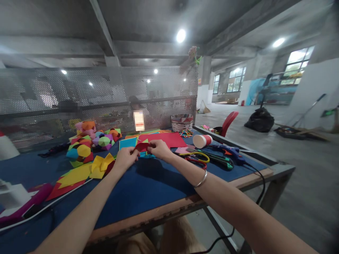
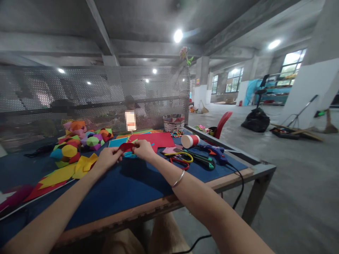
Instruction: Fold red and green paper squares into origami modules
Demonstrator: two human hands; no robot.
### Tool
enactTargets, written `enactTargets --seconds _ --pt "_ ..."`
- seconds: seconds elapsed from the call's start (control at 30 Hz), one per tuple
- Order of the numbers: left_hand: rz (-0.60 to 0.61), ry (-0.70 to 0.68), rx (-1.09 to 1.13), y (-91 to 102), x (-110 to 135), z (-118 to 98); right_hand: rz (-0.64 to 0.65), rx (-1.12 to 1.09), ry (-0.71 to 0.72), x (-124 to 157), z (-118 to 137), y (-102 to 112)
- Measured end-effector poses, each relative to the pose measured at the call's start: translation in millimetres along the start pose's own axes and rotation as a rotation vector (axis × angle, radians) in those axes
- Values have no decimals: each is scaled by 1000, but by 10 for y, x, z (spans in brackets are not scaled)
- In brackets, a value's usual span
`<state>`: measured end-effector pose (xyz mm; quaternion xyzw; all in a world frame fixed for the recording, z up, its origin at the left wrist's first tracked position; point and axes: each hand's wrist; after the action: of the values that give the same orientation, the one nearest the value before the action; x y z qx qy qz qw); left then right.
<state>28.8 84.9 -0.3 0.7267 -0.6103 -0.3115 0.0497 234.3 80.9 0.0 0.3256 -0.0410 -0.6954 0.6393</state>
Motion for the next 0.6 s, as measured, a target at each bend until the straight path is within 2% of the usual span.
enactTargets --seconds 0.17,0.3,0.43,0.6 --pt "-215 -46 27 279 -21 -181 69 21 16 -30 -56 36" --pt "-382 -65 96 421 -59 -236 215 40 53 58 -17 -132" --pt "-433 -75 157 429 -48 -244 292 95 90 188 131 -427" --pt "-443 -56 189 421 -33 -264 274 198 117 247 333 -727"
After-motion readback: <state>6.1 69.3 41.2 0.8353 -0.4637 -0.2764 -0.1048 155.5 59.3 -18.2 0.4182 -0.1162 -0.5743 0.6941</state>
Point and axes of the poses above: each hand's wrist, its own x-axis away from the middle knuckle, its own y-axis out of the back of the hand, z = x × y, and after that the axes turned 8 degrees about -z, right-handed
